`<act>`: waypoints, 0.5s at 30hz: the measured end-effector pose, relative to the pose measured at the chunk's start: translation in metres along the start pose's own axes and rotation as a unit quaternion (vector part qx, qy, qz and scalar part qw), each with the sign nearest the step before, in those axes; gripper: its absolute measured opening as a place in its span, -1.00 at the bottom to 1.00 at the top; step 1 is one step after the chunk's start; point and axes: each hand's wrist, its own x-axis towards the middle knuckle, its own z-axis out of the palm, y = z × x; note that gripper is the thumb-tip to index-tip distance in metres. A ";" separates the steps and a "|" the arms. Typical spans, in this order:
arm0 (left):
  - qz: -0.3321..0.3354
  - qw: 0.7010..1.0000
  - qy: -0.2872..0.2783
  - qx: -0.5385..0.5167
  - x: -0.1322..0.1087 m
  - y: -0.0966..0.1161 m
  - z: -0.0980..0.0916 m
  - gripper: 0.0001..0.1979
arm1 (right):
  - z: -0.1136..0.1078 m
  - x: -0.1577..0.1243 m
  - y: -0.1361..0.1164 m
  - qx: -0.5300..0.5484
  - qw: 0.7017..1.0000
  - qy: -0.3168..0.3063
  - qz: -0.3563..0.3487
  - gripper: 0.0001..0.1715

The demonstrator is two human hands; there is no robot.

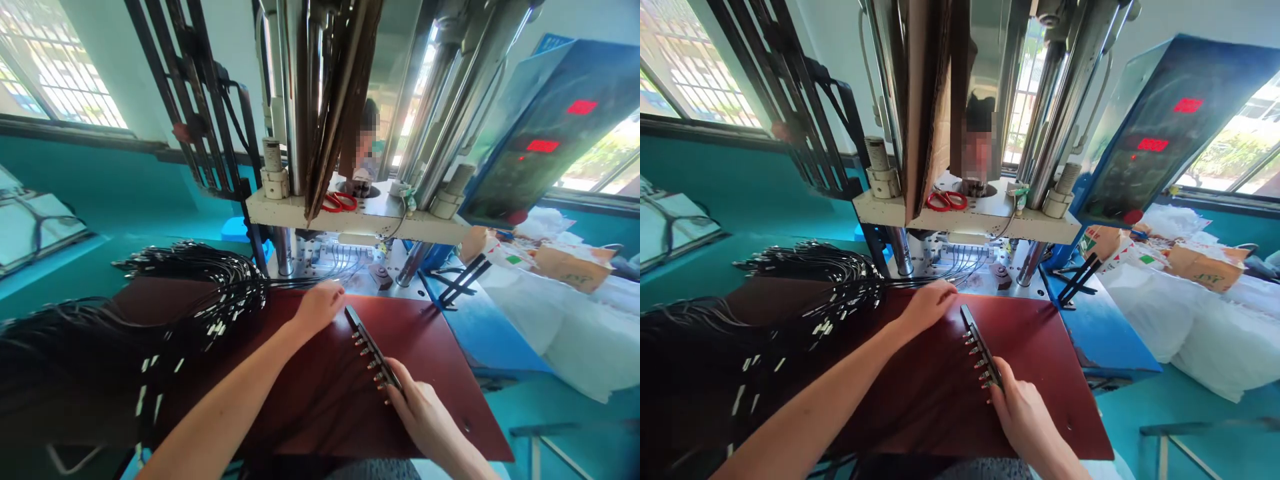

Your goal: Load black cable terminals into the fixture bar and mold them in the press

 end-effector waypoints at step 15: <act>-0.102 0.956 0.096 0.259 -0.004 -0.037 0.025 -0.81 | -0.076 0.171 -0.022 -0.181 0.983 0.017 -0.014 -0.79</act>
